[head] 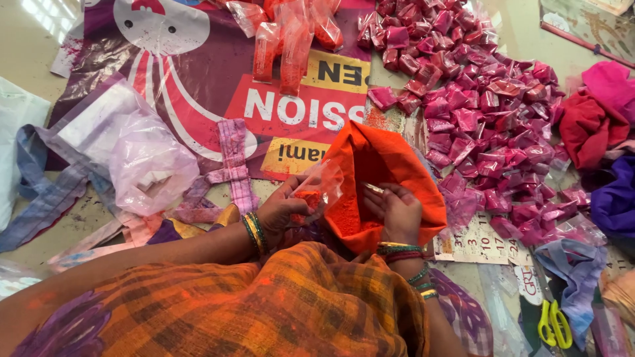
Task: The person scoops red powder from a container into small plastic pouches using a spoon.
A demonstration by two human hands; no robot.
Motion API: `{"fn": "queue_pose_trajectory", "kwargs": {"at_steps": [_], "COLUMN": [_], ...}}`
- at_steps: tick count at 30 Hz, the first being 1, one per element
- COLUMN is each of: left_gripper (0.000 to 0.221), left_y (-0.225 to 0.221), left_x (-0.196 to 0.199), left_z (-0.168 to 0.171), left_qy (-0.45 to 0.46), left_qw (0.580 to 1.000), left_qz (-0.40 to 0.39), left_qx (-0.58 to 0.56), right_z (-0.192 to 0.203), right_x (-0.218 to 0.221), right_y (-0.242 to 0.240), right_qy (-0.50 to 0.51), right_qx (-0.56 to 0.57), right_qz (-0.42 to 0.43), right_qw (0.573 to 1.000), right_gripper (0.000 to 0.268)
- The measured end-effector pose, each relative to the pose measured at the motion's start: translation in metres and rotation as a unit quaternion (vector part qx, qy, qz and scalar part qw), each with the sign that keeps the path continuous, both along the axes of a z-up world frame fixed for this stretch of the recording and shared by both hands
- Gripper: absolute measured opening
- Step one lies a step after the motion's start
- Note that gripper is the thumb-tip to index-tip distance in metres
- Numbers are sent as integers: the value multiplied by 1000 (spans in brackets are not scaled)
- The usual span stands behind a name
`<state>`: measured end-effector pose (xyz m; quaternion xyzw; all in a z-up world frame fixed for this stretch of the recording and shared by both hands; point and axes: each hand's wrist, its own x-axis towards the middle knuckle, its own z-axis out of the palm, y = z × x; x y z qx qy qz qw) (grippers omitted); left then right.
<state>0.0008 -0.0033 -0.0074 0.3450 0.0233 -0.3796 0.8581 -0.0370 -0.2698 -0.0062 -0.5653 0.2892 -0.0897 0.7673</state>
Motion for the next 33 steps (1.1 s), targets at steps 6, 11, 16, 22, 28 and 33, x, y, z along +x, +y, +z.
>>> {"fn": "queue_pose_trajectory", "kwargs": {"at_steps": [6,11,16,22,28,33], "left_gripper": [62,63,64,65,69,68], "left_y": [-12,-25,-33,-32,-29,-24], "left_x": [2,8,15,12,13,14], "left_z": [-10,-1,4,18,21,20], "left_qy": [-19,-46,-94,-60,-96,-70], "left_qw": [998,999,992,996,993,996], "left_qz": [-14,-19,-15,-27,-39,-49], "left_qx": [-58,-1,84,60,57,8], "right_z": [31,71,116,134,136,145], "right_x": [-19,-32,-44,-52,-57,-59], "right_y": [-8,-9,0,14,42,41], "right_qy": [-63,-100,-131,-130,-185,-278], "right_qx": [12,-3,-7,-11,-407,-692], "right_qz": [-30,-42,-64,-35,118,191], "right_qw": [997,994,989,991,887,638], "right_gripper": [16,14,14,16,18,36]}}
